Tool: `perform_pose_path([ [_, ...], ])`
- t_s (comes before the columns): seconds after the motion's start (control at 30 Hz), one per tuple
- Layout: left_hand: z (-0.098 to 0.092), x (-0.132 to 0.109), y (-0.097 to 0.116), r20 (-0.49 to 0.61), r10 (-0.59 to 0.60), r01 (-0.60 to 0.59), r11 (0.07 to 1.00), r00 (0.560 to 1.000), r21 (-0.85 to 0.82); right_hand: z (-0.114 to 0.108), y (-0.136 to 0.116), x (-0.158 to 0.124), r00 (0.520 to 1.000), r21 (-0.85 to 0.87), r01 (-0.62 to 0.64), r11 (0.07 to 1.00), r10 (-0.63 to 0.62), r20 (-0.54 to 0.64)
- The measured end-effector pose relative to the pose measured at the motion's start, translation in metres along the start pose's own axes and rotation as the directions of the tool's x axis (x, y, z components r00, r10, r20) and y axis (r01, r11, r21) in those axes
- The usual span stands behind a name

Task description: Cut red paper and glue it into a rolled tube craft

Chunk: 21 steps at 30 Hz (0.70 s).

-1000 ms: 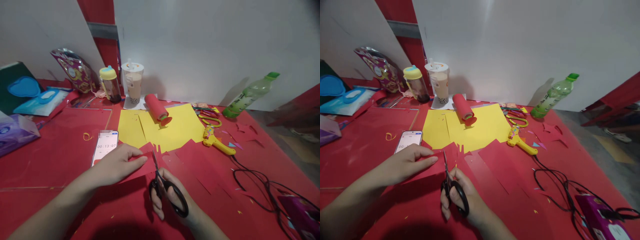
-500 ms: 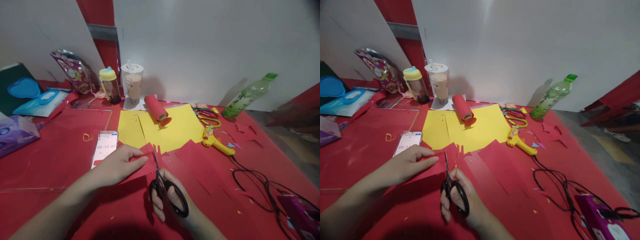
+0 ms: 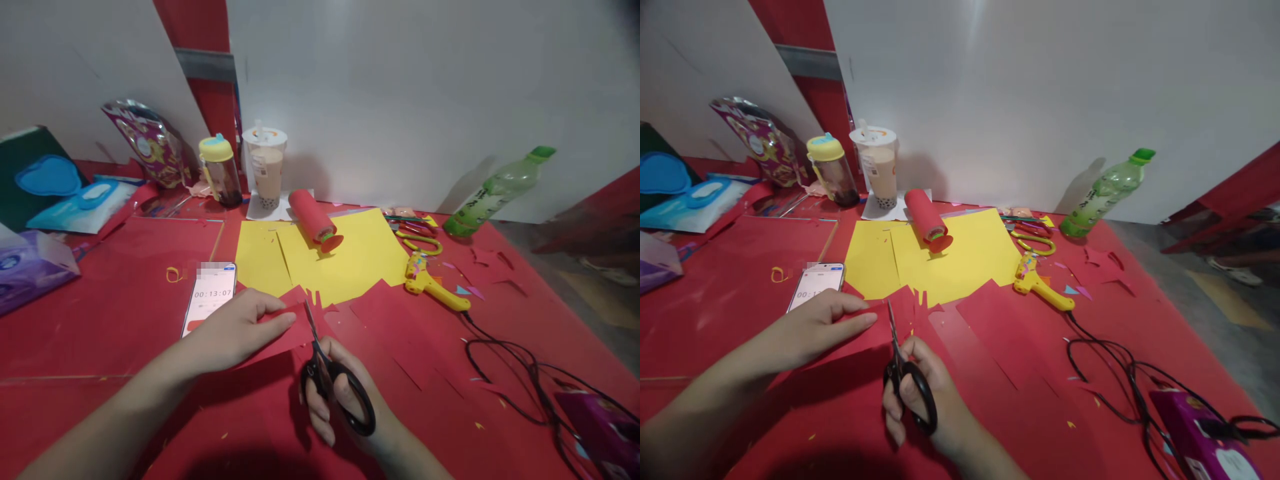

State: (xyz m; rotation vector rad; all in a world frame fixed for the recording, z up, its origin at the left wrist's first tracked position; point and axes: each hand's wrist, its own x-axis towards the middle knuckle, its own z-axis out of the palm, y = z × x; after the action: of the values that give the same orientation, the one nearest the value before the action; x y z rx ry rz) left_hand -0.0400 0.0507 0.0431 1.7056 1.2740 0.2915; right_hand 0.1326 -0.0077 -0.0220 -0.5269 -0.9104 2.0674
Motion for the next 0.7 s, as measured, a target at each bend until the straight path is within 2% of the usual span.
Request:
perform_pose_path([
  [0.7, -0.0004, 0.0007, -0.0013, 0.007, 0.015, -0.015, 0.999, 1.000, -0.029, 0.0007, 0.0009, -0.0004, 0.999, -0.010, -0.011, 1.000, 0.011, -0.037],
])
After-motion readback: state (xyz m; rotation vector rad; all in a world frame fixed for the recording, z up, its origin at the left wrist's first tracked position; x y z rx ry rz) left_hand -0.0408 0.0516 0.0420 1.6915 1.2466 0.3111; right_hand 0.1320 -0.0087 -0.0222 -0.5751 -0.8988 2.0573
